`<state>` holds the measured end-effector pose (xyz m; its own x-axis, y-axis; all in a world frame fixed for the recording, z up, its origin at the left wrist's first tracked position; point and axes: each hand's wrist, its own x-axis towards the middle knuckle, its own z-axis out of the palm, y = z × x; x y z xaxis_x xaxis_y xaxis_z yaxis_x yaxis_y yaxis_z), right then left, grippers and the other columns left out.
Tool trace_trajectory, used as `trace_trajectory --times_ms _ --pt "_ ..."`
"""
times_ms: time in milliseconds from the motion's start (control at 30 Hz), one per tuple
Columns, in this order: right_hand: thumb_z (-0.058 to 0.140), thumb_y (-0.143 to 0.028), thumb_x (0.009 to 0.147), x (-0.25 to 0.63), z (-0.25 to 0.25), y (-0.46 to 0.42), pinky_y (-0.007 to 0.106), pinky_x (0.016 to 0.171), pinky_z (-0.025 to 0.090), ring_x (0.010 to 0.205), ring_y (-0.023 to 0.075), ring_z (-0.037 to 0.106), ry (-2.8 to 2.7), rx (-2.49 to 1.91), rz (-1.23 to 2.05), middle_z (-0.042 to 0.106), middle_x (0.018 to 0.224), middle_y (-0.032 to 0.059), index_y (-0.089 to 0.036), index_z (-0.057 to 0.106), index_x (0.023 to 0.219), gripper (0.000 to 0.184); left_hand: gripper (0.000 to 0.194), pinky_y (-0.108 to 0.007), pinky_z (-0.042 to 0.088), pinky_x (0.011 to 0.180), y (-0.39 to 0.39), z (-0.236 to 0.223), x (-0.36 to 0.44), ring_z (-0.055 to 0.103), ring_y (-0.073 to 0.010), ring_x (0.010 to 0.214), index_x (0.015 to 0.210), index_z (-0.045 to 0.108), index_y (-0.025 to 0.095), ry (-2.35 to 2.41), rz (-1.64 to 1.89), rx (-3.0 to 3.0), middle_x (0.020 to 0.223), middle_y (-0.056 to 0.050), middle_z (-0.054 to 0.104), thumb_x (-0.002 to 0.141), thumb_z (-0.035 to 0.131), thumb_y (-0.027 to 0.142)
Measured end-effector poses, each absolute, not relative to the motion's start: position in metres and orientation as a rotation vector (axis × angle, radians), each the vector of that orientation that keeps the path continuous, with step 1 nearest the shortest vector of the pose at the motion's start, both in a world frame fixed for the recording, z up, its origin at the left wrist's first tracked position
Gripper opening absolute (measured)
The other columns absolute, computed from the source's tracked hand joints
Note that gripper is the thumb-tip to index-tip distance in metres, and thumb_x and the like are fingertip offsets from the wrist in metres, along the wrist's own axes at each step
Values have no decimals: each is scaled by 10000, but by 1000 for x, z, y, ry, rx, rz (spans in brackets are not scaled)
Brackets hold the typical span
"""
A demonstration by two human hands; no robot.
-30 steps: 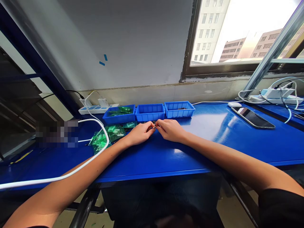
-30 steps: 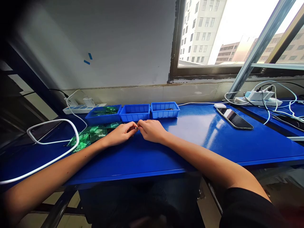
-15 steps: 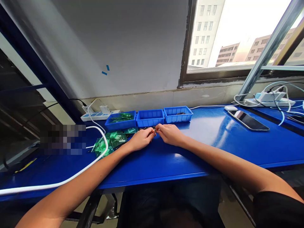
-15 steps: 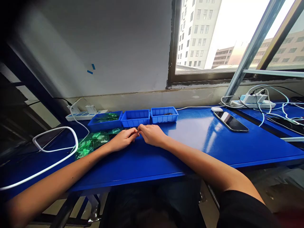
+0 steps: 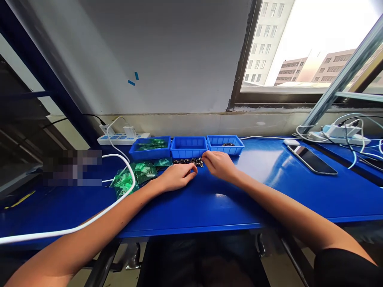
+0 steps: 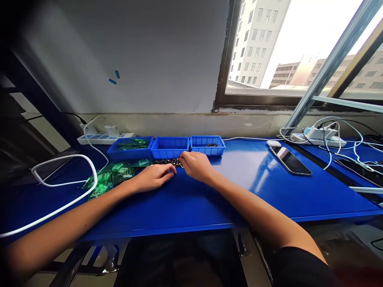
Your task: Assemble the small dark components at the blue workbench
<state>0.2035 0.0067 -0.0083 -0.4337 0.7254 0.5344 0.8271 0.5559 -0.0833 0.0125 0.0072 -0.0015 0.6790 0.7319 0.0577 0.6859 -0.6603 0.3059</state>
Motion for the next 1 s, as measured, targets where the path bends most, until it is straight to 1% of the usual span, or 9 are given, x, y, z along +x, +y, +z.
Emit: trace_trajectory --times_ms 100,200,267,333,367,467,600,867,1000 --pt "396 -273 882 223 1 15 244 613 389 662 155 601 -2055 -1241 -364 660 701 43 -192 548 777 201 214 -241 391 617 7 2 13 587 -155 697 976 566 211 1137 222 2627 786 -1 645 859 401 280" --pt "385 -306 876 247 13 23 259 603 395 633 159 565 -1821 -1267 -446 640 687 43 -198 543 774 217 224 -235 390 612 6 2 12 583 -150 700 981 568 212 1110 222 2634 793 -2 643 856 398 288" --pt "389 -320 870 261 19 27 274 606 393 637 169 545 -1700 -1332 -478 618 662 37 -204 544 785 212 234 -231 388 606 6 1 11 580 -147 693 992 567 213 1087 238 2646 787 0 641 853 398 297" --pt "412 -306 856 272 21 31 299 648 395 688 188 539 -1632 -1416 -497 608 659 39 -204 551 794 184 244 -233 386 602 6 -1 11 577 -147 684 1004 565 211 1081 246 2663 787 -1 639 850 399 302" --pt "433 -292 840 277 20 34 316 675 397 708 199 535 -1630 -1454 -498 602 649 40 -202 554 784 160 248 -235 386 603 6 -1 11 576 -149 682 1012 563 210 1082 243 2673 789 -2 639 849 400 302" --pt "482 -260 790 287 10 43 368 738 398 688 209 510 -1663 -1551 -470 584 616 37 -201 548 708 121 258 -240 388 609 6 -2 11 574 -154 683 1033 558 212 1079 218 2706 780 -3 634 848 404 306" --pt "473 -254 779 294 -5 50 396 754 399 675 208 486 -1606 -1614 -427 581 615 45 -207 539 653 150 267 -242 383 614 4 1 12 572 -159 689 1054 553 214 1078 183 2703 779 -3 630 854 404 308" --pt "465 -219 796 271 -1 42 370 784 389 745 212 500 -1730 -1497 -386 609 689 51 -201 559 697 138 284 -241 367 603 6 2 12 561 -158 658 1070 551 221 1079 170 2702 732 4 608 856 393 321" --pt "465 -208 804 259 5 37 350 784 390 769 211 503 -1809 -1450 -340 616 708 54 -197 561 698 143 281 -236 363 586 10 0 12 562 -155 644 1047 562 222 1078 156 2690 689 13 603 843 395 321"
